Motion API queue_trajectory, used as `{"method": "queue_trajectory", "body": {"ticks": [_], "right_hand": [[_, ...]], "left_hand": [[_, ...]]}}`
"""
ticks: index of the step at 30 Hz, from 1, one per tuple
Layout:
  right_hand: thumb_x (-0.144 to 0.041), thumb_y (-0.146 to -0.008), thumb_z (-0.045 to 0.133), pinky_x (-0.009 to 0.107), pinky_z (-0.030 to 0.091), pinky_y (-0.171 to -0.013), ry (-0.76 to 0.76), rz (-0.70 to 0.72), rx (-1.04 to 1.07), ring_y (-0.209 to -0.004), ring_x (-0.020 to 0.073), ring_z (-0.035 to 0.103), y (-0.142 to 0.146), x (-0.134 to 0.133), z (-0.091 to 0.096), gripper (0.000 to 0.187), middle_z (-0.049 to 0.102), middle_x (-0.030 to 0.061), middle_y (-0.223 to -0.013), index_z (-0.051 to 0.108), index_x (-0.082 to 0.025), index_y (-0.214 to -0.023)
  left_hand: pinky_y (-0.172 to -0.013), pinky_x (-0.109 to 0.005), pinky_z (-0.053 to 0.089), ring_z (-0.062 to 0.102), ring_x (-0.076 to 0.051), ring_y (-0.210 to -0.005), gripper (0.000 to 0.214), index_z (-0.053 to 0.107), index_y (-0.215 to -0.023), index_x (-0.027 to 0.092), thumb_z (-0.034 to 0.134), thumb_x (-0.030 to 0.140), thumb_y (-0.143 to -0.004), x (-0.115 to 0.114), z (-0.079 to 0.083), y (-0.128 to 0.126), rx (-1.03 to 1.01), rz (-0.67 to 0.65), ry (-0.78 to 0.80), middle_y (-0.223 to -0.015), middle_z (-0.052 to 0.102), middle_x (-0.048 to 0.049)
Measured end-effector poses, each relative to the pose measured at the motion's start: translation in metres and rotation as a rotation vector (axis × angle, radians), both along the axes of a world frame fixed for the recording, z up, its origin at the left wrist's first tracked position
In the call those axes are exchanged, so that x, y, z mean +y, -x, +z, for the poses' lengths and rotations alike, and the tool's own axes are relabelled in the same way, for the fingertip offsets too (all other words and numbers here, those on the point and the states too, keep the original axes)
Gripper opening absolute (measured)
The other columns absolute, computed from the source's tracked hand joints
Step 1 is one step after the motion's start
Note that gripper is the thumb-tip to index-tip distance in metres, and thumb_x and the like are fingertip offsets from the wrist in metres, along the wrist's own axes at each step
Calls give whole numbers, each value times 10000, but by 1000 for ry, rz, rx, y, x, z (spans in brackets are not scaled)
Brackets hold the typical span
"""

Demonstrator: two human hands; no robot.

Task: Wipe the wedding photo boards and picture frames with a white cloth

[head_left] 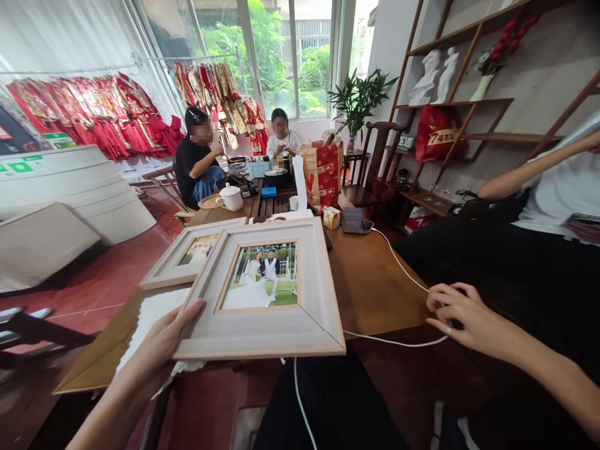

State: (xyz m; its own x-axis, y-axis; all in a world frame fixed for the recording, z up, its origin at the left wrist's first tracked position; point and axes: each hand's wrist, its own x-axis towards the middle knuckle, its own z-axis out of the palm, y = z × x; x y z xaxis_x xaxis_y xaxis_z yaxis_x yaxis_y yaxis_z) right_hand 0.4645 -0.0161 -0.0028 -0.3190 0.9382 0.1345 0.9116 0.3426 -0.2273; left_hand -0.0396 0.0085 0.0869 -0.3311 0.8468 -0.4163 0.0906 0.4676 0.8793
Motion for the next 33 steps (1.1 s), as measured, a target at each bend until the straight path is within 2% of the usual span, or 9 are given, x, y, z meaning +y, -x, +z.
{"method": "queue_trajectory", "body": {"ticks": [5, 10, 17, 21, 24, 26, 28, 30, 33], "right_hand": [[-497, -752, 518, 538, 225, -863, -160, -130, -71, -1146, 276, 511, -64, -15, -28, 361, 652, 191, -971, 567, -301, -453], [-485, -717, 508, 558, 227, -860, -121, -239, 21, -1210, 304, 481, -70, -16, -36, 249, 645, 229, -1085, 657, -346, -575], [-465, -748, 574, 450, 476, -808, -137, -357, 549, -861, 259, 653, 15, -14, 7, 208, 696, 90, -985, 659, -364, -909], [-554, -816, 476, 351, 486, -496, 210, -307, 1009, -659, 222, 639, 81, -11, 15, 451, 684, 125, -963, 548, -298, -1180], [-616, -835, 409, 299, 445, -397, 425, -236, 1208, -650, 215, 642, 121, -8, 15, 634, 668, 143, -1008, 425, -237, -1343], [-608, -835, 445, 293, 484, -446, 466, -254, 1268, -703, 217, 658, 140, -4, 16, 651, 674, 116, -1030, 415, -236, -1368], [-572, -789, 565, 335, 556, -644, 419, -270, 1303, -834, 242, 672, 151, 1, 17, 631, 687, 96, -1041, 492, -226, -1312], [-515, -718, 682, 374, 546, -811, 375, -275, 1304, -963, 266, 657, 157, 8, 16, 637, 681, 98, -1097, 533, -217, -1261], [-472, -678, 730, 417, 524, -886, 351, -259, 1293, -1038, 283, 638, 159, 17, 8, 630, 663, 113, -1158, 549, -209, -1221]], "left_hand": [[-299, -231, 361, 505, -157, -360, 472, 646, -691, 206, 788, 570, -426, -10, -14, -8, -60, -50, -26, -490, 601, 17], [-242, -216, 214, 360, -120, -259, 414, 596, -635, 230, 753, 589, -501, -15, -20, -12, -7, -44, -44, -362, 426, 69], [-404, -219, 416, 570, -170, -490, 419, 603, -693, 215, 754, 576, -544, -23, -34, -21, -32, -55, -115, -576, 613, -6], [-471, -243, 442, 586, -192, -550, 484, 608, -744, 202, 728, 630, -554, -27, -51, -29, -47, -84, -131, -631, 630, -19], [-504, -246, 437, 571, -186, -568, 510, 607, -749, 187, 706, 648, -557, -29, -60, -38, -5, -98, -163, -628, 614, -5], [-516, -237, 425, 557, -175, -582, 519, 604, -734, 170, 693, 652, -563, -31, -65, -46, 19, -106, -176, -625, 597, 6], [-523, -230, 419, 547, -168, -600, 530, 603, -753, 157, 679, 653, -582, -32, -68, -53, 4, -117, -176, -642, 593, 9], [-543, -234, 427, 551, -174, -631, 541, 598, -772, 154, 671, 657, -586, -32, -71, -58, -18, -110, -184, -662, 593, 6], [-572, -252, 443, 562, -191, -669, 554, 588, -757, 156, 661, 673, -571, -29, -74, -61, 5, -93, -208, -685, 601, -7]]}}
